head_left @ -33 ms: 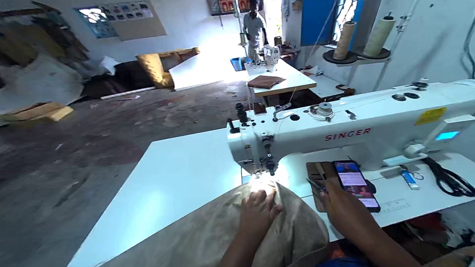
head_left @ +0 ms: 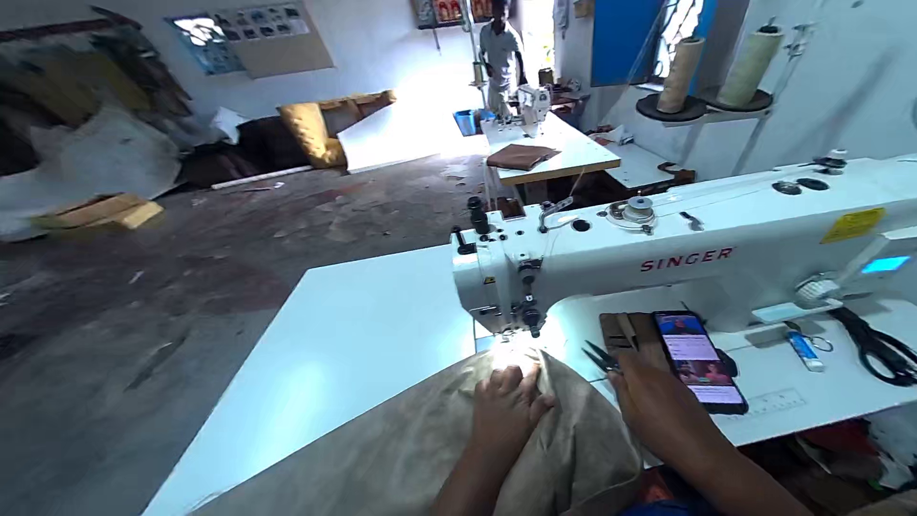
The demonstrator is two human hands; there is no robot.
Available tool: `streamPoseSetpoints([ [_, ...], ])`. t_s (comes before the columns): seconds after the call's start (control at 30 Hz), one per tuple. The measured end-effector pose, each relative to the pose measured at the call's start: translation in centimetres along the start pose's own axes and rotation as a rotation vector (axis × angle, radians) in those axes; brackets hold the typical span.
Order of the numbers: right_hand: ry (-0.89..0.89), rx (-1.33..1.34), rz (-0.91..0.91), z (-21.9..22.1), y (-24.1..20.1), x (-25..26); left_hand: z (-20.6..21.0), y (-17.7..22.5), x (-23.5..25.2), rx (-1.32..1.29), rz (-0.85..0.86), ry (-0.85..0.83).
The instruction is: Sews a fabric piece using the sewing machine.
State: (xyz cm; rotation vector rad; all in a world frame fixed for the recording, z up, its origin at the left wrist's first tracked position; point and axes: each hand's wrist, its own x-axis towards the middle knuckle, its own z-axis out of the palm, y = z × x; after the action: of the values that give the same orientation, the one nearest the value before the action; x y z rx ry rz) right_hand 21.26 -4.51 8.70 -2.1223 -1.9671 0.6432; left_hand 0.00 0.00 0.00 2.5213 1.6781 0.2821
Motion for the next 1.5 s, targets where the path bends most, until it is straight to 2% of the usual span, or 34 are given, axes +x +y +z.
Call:
streamPoseSetpoints([
  [0.13,-0.193,-0.103,-0.072,0.3,-5.1,2.8,0.6,-0.2,-0.4,-0.024,-0.016,0.061],
  [0.23,-0.264,-0.15,-0.068,1.4,-6.7,5.1,1.0,-0.3,-0.4,-0.021,-0.007,0.109],
  [0.4,-0.259,-0.197,-0.067,3.1,-7.2,7.3,1.1,-0.4,-0.2,-0.001,-0.014,0.099],
  [0.53,-0.251,-0.173,-0.053,3.8,-7.4,7.8,1.6,-0.6,-0.2,0.015,0.005,0.16],
  [1.5,-0.218,-0.118,-0.005,4.7,-7.6,8.6,1.7,-0.7,-0.2,0.011,-0.012,0.155],
])
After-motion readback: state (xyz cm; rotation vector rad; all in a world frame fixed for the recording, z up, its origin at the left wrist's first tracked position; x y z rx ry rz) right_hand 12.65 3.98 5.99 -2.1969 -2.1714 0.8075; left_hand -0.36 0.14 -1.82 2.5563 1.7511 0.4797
